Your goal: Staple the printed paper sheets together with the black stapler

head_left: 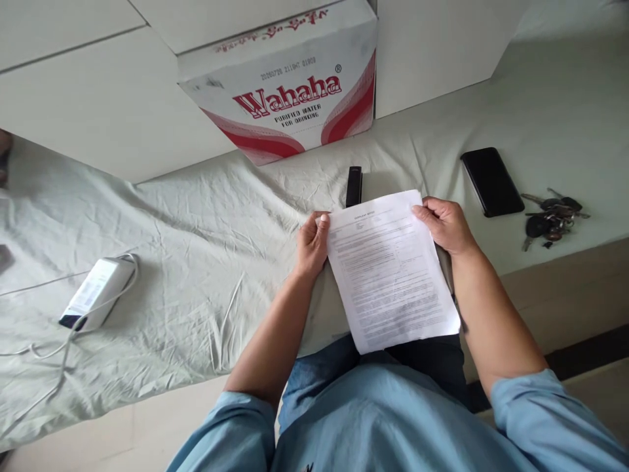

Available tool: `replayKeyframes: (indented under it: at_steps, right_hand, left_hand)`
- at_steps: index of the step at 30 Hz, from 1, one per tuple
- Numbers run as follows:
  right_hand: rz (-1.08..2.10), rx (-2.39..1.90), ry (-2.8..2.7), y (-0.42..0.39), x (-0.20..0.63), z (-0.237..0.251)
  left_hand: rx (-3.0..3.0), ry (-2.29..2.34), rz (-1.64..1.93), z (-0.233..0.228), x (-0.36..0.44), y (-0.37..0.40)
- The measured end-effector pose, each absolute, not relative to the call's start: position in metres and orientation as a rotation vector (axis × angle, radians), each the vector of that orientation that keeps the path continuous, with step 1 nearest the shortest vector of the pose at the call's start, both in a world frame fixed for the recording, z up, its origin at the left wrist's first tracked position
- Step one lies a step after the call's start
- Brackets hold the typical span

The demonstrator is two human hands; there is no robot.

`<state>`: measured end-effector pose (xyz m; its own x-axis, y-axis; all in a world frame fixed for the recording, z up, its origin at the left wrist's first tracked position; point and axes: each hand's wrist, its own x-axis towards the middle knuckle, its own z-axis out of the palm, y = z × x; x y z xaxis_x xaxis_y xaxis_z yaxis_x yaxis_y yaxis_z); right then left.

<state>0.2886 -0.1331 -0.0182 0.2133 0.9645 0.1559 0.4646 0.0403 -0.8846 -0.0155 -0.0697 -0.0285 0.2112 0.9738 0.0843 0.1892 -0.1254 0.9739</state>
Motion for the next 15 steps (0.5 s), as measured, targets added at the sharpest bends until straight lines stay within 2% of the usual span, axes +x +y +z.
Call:
replayKeyframes:
  at_steps: [4, 15]
  right_hand:
    - [0.662, -1.596, -1.385, -0.134, 0.285, -0.016]
    - [0.457, -1.711, -1.385, -0.125, 0.284, -0.033]
  left_hand:
    - [1.674, 1.291, 0.992, -0.024, -0.014, -0.066]
    - [1.967, 1.527, 0.590, -0.015, -0.003, -0.038]
